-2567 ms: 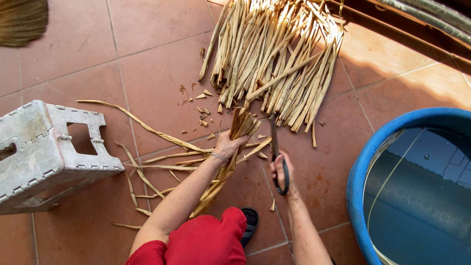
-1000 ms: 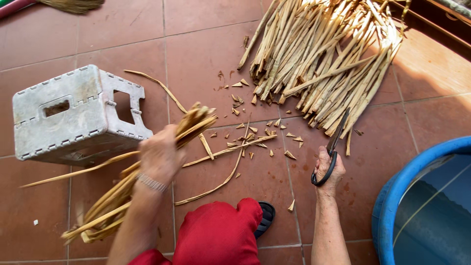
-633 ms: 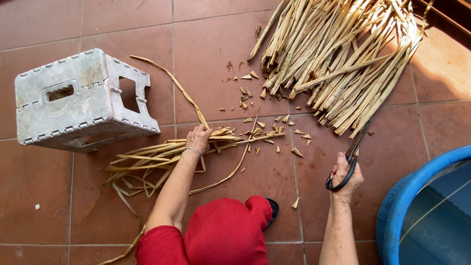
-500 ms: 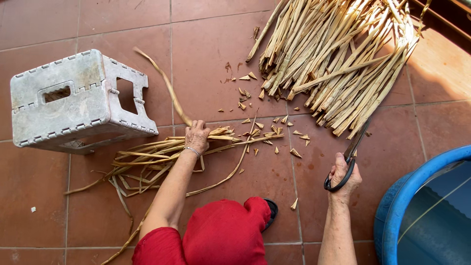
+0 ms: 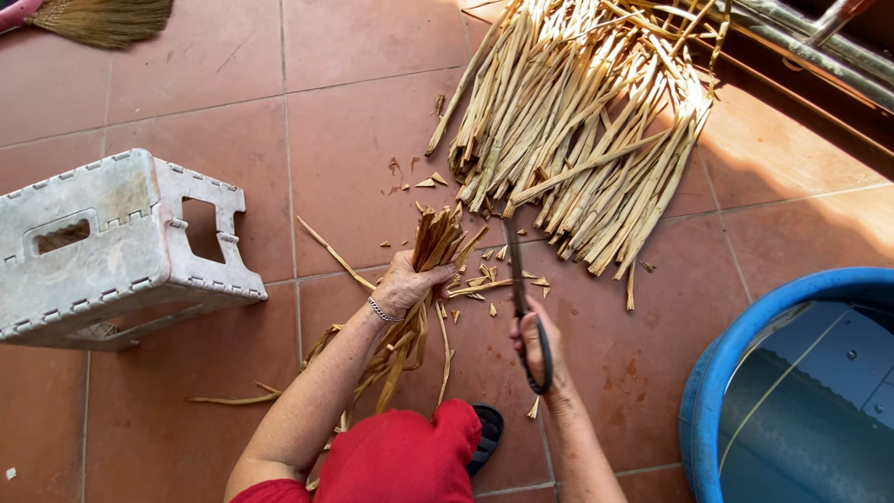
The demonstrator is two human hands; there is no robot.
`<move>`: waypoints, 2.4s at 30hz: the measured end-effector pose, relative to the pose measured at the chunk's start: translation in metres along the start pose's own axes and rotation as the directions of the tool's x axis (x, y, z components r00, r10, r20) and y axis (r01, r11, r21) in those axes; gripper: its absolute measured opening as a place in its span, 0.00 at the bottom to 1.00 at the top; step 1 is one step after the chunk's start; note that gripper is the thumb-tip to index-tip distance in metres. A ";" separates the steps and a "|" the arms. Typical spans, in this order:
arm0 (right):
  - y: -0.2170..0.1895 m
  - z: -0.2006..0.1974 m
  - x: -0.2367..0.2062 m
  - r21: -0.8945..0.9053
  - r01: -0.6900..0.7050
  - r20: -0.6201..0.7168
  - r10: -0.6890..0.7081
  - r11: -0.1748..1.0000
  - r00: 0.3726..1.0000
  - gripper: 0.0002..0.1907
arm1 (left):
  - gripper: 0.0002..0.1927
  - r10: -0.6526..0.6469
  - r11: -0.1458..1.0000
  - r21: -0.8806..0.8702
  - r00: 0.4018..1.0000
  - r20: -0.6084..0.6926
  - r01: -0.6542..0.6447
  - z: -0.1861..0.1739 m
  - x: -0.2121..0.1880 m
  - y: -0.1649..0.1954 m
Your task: The person soaks a bundle of dried plant strips in a blue basin of water, then uses shears to trim the ends of the strips on the tiled floor. The trimmed pieces are set aside while the person continues cutting additional strips from the pile.
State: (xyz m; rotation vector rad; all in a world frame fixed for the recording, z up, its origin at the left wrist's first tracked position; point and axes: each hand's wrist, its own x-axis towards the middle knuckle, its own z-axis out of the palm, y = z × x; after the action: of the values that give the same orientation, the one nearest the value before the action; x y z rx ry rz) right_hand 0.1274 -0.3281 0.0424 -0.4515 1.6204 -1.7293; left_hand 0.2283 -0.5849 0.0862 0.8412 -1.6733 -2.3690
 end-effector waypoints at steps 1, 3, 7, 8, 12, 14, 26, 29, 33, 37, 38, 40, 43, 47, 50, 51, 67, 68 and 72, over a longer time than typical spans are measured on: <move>0.000 0.008 -0.002 0.021 -0.014 0.038 0.013 1.000 0.999 0.46 | 0.07 -0.023 1.000 -0.010 1.000 0.001 0.023 0.003 0.000 -0.001; -0.003 0.020 -0.004 0.034 -0.030 0.090 0.027 0.999 0.996 0.48 | 0.07 -0.038 0.999 0.001 0.999 -0.008 0.038 0.008 0.001 -0.004; -0.009 0.028 -0.008 -0.042 -0.061 0.076 0.064 0.997 0.995 0.50 | 0.07 -0.058 0.998 0.027 0.998 -0.039 0.059 0.015 -0.002 -0.010; -0.010 0.028 -0.008 -0.072 -0.071 0.055 0.075 0.995 0.996 0.50 | 0.08 -0.071 0.997 0.021 0.997 -0.043 0.072 0.016 -0.003 -0.011; -0.014 0.030 -0.010 -0.165 -0.016 0.039 0.023 0.986 0.999 0.49 | 0.08 -0.032 0.999 -0.023 0.999 -0.017 0.032 0.022 -0.009 -0.012; -0.017 0.032 -0.011 -0.185 -0.005 0.026 0.010 0.983 1.000 0.49 | 0.08 -0.033 0.999 -0.043 0.999 -0.004 0.033 0.024 -0.011 -0.012; -0.025 0.052 -0.019 -0.308 -0.032 -0.142 -0.012 0.951 0.990 0.39 | 0.08 -0.140 0.990 0.029 0.990 -0.008 0.140 0.021 -0.003 -0.031; -0.023 0.036 -0.013 -0.244 -0.099 -0.218 0.045 0.965 0.975 0.38 | 0.10 -0.083 0.995 0.048 0.997 -0.006 0.083 0.015 0.002 -0.041; -0.025 0.000 -0.003 -0.165 -0.035 -0.361 -0.028 0.986 0.932 0.39 | 0.24 0.108 0.828 0.556 0.994 -0.030 -0.073 0.013 0.020 -0.052; -0.024 -0.027 -0.004 -0.169 -0.060 -0.474 -0.028 0.984 0.880 0.40 | 0.22 -0.033 0.577 0.805 0.989 -0.141 0.135 0.034 0.043 -0.067; -0.022 -0.030 -0.006 -0.168 -0.076 -0.495 -0.017 0.983 0.869 0.40 | 0.20 -0.083 0.527 0.830 0.984 -0.160 0.179 0.042 0.047 -0.071; -0.018 -0.035 -0.010 -0.179 -0.087 -0.489 -0.012 0.980 0.872 0.40 | 0.19 -0.055 0.363 0.917 0.986 -0.155 0.165 0.055 0.054 -0.075; -0.008 -0.039 -0.013 -0.196 -0.105 -0.470 0.001 0.975 0.882 0.39 | 0.16 0.070 0.164 0.983 0.993 -0.100 0.088 0.069 0.057 -0.077; 0.007 -0.043 -0.013 -0.186 -0.173 -0.420 0.081 0.967 0.904 0.38 | 0.18 0.124 0.204 0.977 0.988 -0.095 0.068 0.069 0.059 -0.070; 0.016 -0.042 -0.010 -0.148 -0.165 -0.373 0.100 0.975 0.922 0.39 | 0.17 0.115 0.382 0.924 0.992 -0.042 -0.006 0.062 0.057 -0.066; 0.020 -0.040 -0.009 -0.124 -0.182 -0.373 0.124 0.975 0.919 0.39 | 0.17 0.134 0.359 0.933 0.991 -0.027 -0.023 0.062 0.056 -0.067; 0.042 -0.034 -0.007 -0.084 -0.208 -0.136 0.195 0.975 0.971 0.44 | 0.15 -0.110 0.982 0.155 0.994 0.011 0.107 0.048 0.045 -0.044; 0.038 -0.028 -0.007 -0.066 -0.218 -0.098 0.211 0.974 0.973 0.45 | 0.15 -0.115 0.987 0.109 0.993 0.002 0.114 0.046 0.041 -0.041; 0.017 -0.006 -0.006 -0.022 -0.154 -0.006 0.154 0.988 0.988 0.46 | 0.17 -0.173 0.981 -0.094 0.984 -0.037 0.169 0.041 0.028 -0.034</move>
State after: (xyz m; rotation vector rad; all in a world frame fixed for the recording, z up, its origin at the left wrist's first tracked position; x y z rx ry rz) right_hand 0.1317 -0.3185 0.0261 -0.3244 1.6352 -1.5998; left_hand 0.1915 -0.5494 0.0544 1.0531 -1.5201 -2.4948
